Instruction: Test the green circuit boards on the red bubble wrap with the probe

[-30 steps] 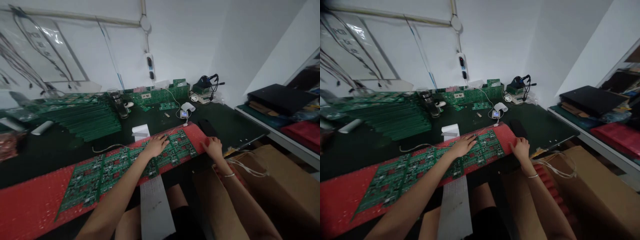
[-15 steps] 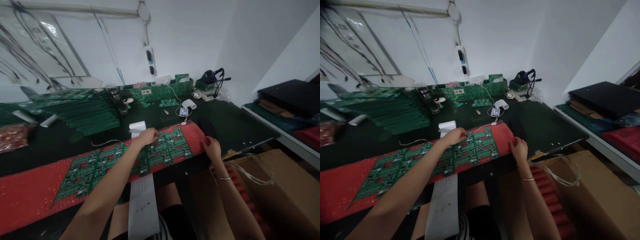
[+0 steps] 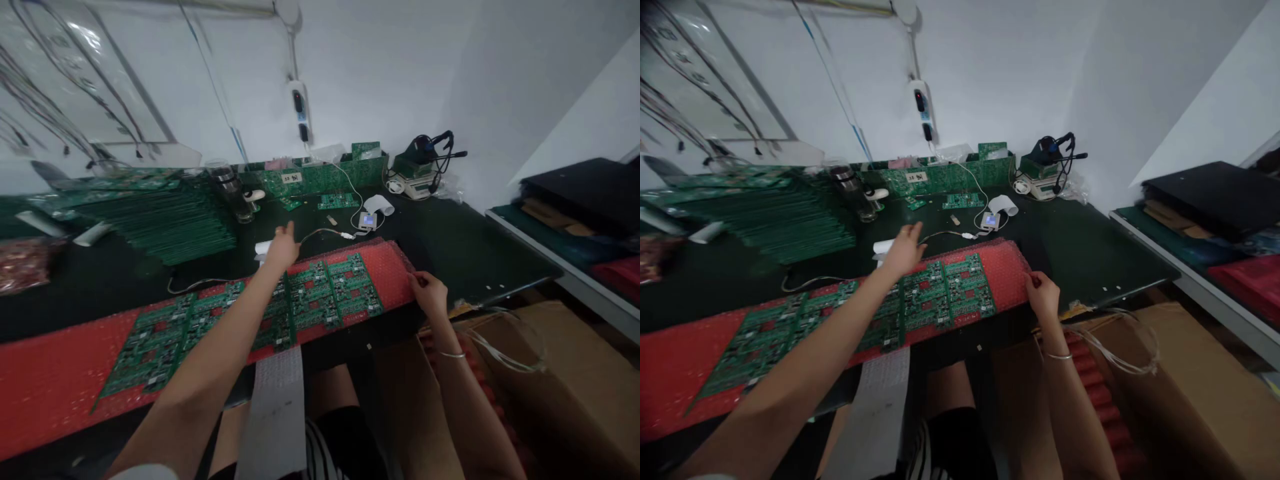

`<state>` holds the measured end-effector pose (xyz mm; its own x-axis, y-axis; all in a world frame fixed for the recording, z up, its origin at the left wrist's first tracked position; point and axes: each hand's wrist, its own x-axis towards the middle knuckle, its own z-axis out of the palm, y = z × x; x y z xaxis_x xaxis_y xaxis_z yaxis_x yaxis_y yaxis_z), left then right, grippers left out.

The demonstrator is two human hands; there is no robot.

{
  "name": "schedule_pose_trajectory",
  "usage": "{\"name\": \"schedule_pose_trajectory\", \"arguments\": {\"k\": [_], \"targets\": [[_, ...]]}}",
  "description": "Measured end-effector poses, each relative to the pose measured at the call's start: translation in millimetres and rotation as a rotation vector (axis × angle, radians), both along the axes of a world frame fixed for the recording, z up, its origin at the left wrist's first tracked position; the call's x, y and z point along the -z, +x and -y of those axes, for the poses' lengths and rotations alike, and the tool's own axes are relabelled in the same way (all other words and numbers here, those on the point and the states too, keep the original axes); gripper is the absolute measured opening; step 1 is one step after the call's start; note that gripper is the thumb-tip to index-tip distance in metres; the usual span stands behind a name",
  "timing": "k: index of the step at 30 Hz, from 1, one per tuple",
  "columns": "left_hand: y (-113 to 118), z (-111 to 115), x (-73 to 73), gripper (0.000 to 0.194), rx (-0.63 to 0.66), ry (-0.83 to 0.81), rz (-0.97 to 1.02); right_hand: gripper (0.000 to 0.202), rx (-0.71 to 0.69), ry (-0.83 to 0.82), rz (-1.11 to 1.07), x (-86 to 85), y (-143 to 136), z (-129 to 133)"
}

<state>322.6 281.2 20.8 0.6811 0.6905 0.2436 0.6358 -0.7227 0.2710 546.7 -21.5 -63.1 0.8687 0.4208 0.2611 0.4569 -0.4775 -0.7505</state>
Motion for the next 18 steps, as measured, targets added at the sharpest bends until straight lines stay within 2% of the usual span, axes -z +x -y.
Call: {"name": "schedule_pose_trajectory", "arguments": {"k": [1, 3, 4, 6, 8, 13, 18], "targets": [[3.9, 16.8, 2.6, 0.047, 0.07, 0.037, -0.024, 0.058, -0.001, 0.001, -0.006, -3.5, -0.5, 0.1], [8.9, 58.5, 12.5, 0.056, 0.375, 0.078, -0.148, 0.062, 0.0, 0.019, -0.016, -9.9, -1.9, 0.0], [10.1, 79.8, 18.9, 0.068, 0.481, 0.063, -0.233, 0.063, 0.0, 0.035, -0.024, -12.8, -3.0, -0.3], [11.3, 115.3, 31.4, 0.096, 0.534, 0.009, -0.373, 0.063, -0.013, 0.077, -0.052, -19.3, -6.7, -1.2], [13.3, 137.1, 40.9, 0.11, 0.496, -0.029, -0.431, 0.059, -0.064, 0.138, -0.116, -27.4, -13.4, -3.3], [25.3, 150.6, 49.1, 0.106, 0.393, -0.056, -0.383, 0.051, -0.273, 0.285, -0.283, -46.9, -46.8, -20.1], [20.7, 143.5, 43.4, 0.103, 0.413, -0.102, -0.335, 0.042, -0.418, 0.275, -0.251, -39.8, -89.4, -45.0]]}}
